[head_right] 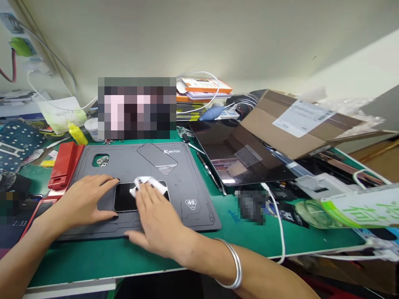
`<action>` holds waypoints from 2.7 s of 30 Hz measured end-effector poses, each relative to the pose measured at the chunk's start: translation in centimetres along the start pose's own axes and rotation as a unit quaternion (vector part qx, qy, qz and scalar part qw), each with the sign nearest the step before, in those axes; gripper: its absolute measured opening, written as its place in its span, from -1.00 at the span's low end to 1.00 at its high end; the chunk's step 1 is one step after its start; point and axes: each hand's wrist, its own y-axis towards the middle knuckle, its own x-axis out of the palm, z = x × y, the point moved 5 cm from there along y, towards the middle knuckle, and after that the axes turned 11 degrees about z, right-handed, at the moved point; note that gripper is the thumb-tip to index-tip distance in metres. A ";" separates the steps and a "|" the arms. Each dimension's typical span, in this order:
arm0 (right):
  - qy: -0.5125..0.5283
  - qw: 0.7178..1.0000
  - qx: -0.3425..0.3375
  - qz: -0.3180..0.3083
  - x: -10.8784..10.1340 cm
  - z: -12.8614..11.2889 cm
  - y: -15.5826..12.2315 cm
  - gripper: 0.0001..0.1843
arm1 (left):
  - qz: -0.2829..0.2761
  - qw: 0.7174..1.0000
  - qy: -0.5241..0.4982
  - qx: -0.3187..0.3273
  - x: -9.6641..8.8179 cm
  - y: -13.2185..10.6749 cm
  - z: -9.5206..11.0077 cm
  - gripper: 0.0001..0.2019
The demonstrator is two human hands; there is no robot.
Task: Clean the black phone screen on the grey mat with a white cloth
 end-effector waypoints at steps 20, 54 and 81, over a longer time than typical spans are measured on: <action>0.014 0.998 -0.053 0.001 -0.5 -0.1 0.2 -0.08 | 0.004 1.000 -0.009 0.002 -0.2 0.0 -0.1 -0.36; 0.128 0.991 0.021 0.019 0.3 -5.1 1.4 0.13 | 0.026 0.999 -0.042 -0.019 -0.6 -0.5 -0.7 -0.12; 0.107 0.990 0.083 -0.026 -0.6 -2.0 0.4 0.12 | 0.011 0.999 -0.030 -0.003 -0.8 -0.3 -0.4 -0.18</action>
